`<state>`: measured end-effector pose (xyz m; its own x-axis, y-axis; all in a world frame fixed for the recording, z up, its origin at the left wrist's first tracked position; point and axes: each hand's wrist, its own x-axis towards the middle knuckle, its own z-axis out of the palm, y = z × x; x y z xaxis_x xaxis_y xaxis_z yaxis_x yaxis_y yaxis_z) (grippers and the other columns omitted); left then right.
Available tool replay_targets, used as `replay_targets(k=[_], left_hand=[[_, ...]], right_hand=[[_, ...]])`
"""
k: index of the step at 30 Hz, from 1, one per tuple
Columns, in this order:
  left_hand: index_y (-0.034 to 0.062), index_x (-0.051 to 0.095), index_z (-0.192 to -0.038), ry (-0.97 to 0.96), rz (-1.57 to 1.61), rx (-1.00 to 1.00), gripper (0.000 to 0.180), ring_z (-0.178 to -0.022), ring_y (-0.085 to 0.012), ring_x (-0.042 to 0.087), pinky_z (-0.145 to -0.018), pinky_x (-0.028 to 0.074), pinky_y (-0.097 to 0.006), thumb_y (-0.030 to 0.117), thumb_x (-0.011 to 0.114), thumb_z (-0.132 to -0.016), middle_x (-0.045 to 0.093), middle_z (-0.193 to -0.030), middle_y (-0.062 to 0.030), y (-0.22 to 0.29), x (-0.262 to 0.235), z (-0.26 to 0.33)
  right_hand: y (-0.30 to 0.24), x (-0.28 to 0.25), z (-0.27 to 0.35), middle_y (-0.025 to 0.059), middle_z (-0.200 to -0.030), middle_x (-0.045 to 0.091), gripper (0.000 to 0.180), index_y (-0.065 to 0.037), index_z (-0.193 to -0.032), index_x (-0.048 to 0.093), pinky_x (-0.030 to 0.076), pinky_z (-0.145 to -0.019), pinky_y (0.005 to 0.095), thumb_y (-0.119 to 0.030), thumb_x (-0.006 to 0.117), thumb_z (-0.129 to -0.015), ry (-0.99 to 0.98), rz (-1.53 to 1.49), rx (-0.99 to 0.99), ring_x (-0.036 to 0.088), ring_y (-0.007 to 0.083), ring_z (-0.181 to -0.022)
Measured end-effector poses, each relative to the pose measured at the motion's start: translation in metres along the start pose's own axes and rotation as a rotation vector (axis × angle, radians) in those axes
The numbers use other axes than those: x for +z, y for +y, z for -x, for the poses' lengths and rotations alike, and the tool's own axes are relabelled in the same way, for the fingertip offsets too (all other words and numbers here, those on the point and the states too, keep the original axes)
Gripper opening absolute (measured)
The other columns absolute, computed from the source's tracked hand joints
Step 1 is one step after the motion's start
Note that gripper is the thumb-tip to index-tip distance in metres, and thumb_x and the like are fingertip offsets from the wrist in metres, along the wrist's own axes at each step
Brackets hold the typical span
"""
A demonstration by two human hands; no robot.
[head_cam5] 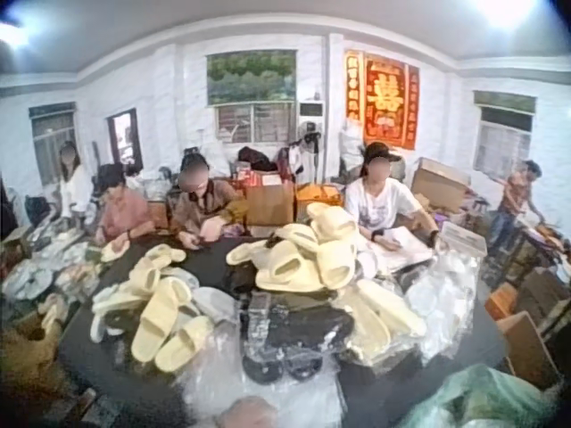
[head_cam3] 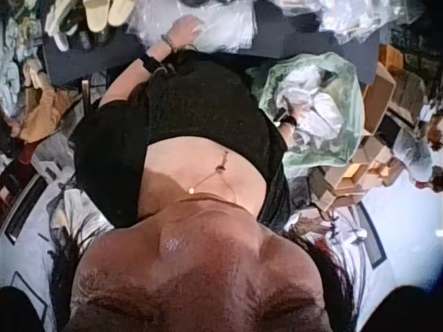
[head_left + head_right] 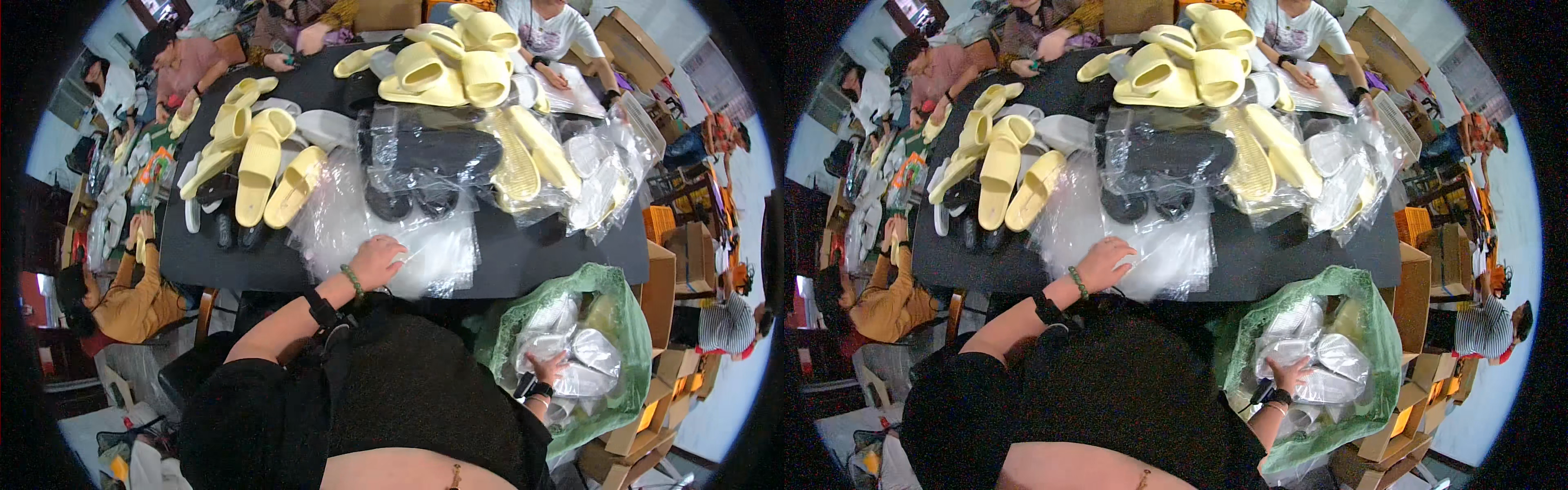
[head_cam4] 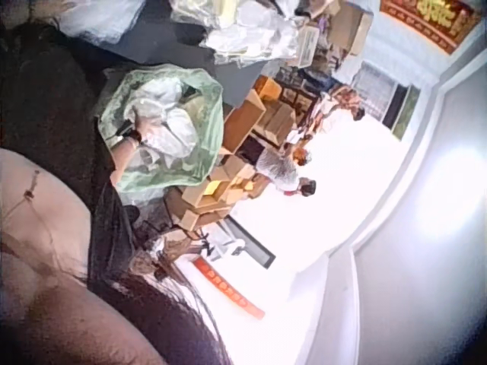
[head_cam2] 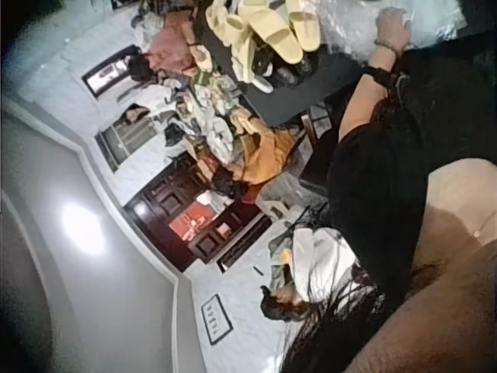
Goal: Sort slippers from a table and large bags, putting them into plastic bags and boxes.
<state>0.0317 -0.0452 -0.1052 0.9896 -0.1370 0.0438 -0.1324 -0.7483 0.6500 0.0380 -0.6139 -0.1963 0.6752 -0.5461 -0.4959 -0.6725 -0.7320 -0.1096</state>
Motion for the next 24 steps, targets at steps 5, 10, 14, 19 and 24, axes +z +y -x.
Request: replay_targets(k=[5,10,14,19,24], left_hand=[[0.0175,0.061,-0.123,0.003,-0.317,-0.074,0.054,-0.136,-0.035,0.035,-0.103,0.031,-0.057,0.042,0.073,-0.076,0.048,-0.14,-0.0107,-0.034,-0.027,0.047],[0.0235,0.048,-0.139,-0.25,-0.486,-0.065,0.08,-0.144,-0.034,0.022,-0.11,0.021,-0.063,0.047,0.079,-0.068,0.037,-0.15,-0.0088,-0.042,-0.045,0.066],[0.0251,0.04,-0.144,-0.276,-0.5,-0.096,0.09,-0.142,-0.036,0.026,-0.11,0.024,-0.061,0.043,0.082,-0.067,0.035,-0.151,-0.0105,-0.057,-0.032,0.077],[0.0262,0.031,-0.149,-0.166,-0.523,-0.127,0.098,-0.138,-0.0386,0.033,-0.109,0.03,-0.056,0.042,0.083,-0.067,0.035,-0.15,-0.0169,-0.059,-0.028,0.082],[0.0212,0.031,-0.149,-0.312,-0.398,-0.366,0.1,-0.135,-0.0376,0.038,-0.107,0.032,-0.054,0.047,0.082,-0.066,0.039,-0.146,-0.0202,-0.016,-0.077,0.099]], right_hand=[[-0.004,-0.005,0.014,0.0281,-0.156,-0.013,0.134,-0.024,-0.154,-0.005,0.022,-0.111,0.0642,-0.053,0.086,-0.06,0.04,-0.014,-0.036,0.001,0.0616,-0.138],[-0.024,-0.005,0.032,0.028,-0.157,-0.001,0.11,-0.015,-0.153,0.011,0.025,-0.111,0.0605,-0.04,0.08,-0.071,0.239,0.104,-0.173,0.01,0.0559,-0.14],[-0.087,-0.003,0.056,0.0198,-0.124,0.057,0.044,-0.006,-0.123,0.057,0.041,-0.1,0.0427,-0.014,0.068,-0.081,0.444,-0.066,-0.765,0.051,0.036,-0.12],[-0.212,0.023,0.136,0.0108,-0.087,0.07,0.021,0.0,-0.106,0.064,0.052,-0.066,0.0288,-0.014,0.065,-0.09,-0.243,-0.452,-0.995,0.068,0.0172,-0.074],[-0.297,0.042,0.165,0.0121,-0.088,0.07,0.049,0.005,-0.108,0.061,0.05,-0.055,0.0253,-0.042,0.06,-0.093,-0.753,-0.182,-0.724,0.069,0.0175,-0.065]])
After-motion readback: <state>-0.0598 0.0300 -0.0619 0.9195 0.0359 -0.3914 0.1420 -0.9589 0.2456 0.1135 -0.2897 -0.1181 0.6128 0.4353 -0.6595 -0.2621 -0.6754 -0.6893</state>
